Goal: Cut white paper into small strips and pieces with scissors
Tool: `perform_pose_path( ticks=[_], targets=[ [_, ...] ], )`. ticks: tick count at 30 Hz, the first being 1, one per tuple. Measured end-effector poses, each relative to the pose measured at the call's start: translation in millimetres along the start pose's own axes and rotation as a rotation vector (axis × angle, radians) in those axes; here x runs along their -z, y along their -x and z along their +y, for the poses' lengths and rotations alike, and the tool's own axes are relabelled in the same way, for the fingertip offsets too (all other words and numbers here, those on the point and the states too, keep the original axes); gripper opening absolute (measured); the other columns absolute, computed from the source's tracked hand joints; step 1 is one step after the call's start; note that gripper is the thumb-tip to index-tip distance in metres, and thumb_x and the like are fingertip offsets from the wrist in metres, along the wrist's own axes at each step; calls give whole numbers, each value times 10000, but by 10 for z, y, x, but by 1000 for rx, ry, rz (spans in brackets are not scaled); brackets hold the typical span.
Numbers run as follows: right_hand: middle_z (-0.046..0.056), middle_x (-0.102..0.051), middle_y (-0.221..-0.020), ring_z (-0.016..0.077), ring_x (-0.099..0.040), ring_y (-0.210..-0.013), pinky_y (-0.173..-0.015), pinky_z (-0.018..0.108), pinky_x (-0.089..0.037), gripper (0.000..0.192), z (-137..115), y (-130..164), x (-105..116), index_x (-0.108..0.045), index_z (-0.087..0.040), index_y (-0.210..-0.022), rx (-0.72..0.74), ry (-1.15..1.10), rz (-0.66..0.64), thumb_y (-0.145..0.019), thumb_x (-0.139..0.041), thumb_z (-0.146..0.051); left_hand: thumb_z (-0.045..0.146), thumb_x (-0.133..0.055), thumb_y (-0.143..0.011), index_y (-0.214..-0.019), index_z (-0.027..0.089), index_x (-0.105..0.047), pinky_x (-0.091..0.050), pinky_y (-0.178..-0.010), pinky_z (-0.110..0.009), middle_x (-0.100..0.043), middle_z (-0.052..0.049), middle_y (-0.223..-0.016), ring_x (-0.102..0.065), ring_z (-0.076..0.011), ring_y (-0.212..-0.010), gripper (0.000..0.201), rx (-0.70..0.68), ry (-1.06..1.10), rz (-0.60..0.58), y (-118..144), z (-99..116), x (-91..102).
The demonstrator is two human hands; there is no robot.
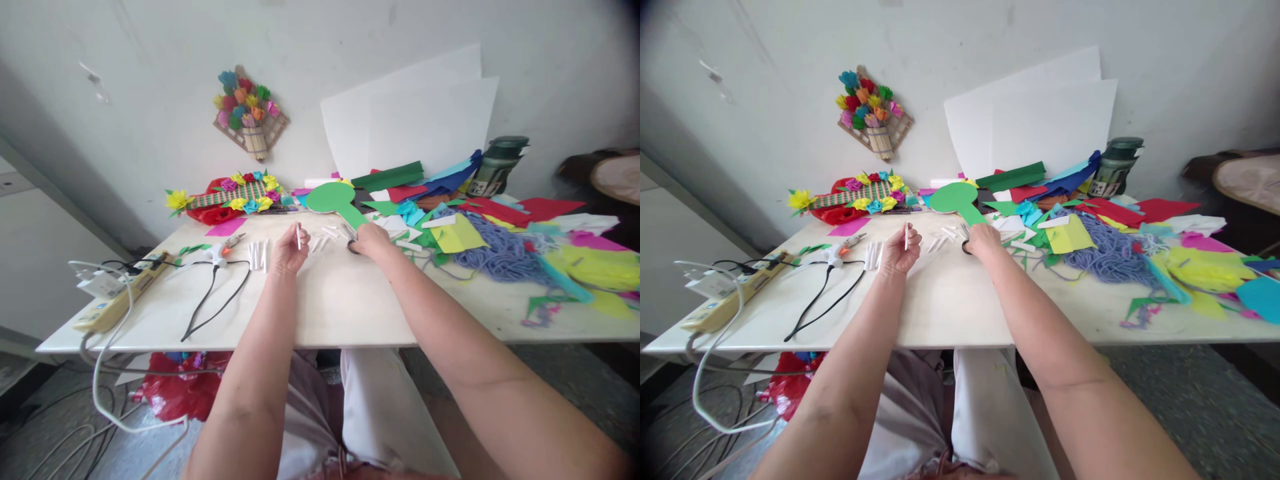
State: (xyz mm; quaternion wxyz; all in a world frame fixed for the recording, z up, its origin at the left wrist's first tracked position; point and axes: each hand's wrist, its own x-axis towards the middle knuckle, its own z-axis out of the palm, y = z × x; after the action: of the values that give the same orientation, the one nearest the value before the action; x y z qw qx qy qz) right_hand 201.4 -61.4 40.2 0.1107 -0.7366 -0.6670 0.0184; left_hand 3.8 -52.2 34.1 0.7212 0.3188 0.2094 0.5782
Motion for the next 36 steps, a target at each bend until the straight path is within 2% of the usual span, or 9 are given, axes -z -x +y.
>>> perform_pose_path(
  ticks=[3,6,9,14,16,20,24,28,36],
  targets=[
    [177,-632,-1001,302,-599,-933,-756,363,-457,311,0,22,14,-684,-136,-927,37,26,-31,-655,-636,-278,188,-474,-836,-722,158,-575,-372,-407,-129,-459,4,-556,-413,-44,-461,155,3,0,-23,5,-10,8],
    [147,-601,-1102,302,-564,-1003,-809,372,-437,314,-19,28,17,-680,-172,-957,113,-15,53,-652,-624,-216,206,-509,-823,-725,160,-570,-396,-435,-135,-457,9,-558,-424,-44,-469,124,-6,-21,2,-11,-34,17],
    [112,-630,-1075,250,-569,-995,-828,339,-436,300,-100,43,0,-665,-172,-993,229,-337,74,-708,-573,-180,215,-534,-806,-739,162,-566,-415,-455,-148,-469,9,-564,-450,-52,-481,92,1,-30,-21,-27,-74,14],
    [60,-671,-968,136,-623,-833,-703,245,-501,347,-306,112,-97,-616,-168,-1060,473,-1153,-352,-717,-576,-144,227,-565,-787,-735,167,-533,-399,-424,-163,-512,11,-565,-489,-66,-466,85,-16,-80,-144,-27,-154,-26],
    [41,-675,-792,119,-628,-721,-663,235,-516,226,-362,121,-150,-647,-140,-912,404,-1264,-361,-688,-622,-157,240,-587,-774,-739,171,-519,-414,-435,-179,-548,7,-584,-521,-81,-473,104,-18,-140,-158,-20,-186,-48],
    [1,-603,-553,100,-584,-507,-521,220,-517,84,-408,87,-221,-617,-127,-687,158,-1296,-235,-636,-681,-146,248,-634,-741,-761,166,-517,-475,-519,-219,-618,-20,-666,-607,-120,-564,144,0,-225,-173,-14,-235,-78],
    [-7,-599,-530,94,-579,-484,-502,209,-515,87,-378,50,-196,-608,-131,-681,90,-1324,-188,-635,-658,-77,228,-650,-727,-761,159,-529,-510,-615,-252,-646,-36,-714,-647,-143,-657,143,-27,-216,-139,-54,-217,-48],
    [12,-605,-542,90,-580,-496,-500,197,-498,79,-270,24,-118,-597,-122,-682,1,-1368,-86,-663,-609,-46,190,-637,-733,-760,159,-547,-510,-646,-220,-651,-29,-704,-635,-104,-626,98,-166,-128,40,-127,-135,35],
    [-4,-575,-547,50,-454,-423,-396,165,-395,105,-123,10,-12,-585,-126,-705,-17,-1259,-26,-666,-534,-42,245,-668,-697,-749,141,-569,-466,-533,-186,-639,-31,-631,-592,-89,-531,153,-205,-288,166,-185,-142,109]
  ],
)
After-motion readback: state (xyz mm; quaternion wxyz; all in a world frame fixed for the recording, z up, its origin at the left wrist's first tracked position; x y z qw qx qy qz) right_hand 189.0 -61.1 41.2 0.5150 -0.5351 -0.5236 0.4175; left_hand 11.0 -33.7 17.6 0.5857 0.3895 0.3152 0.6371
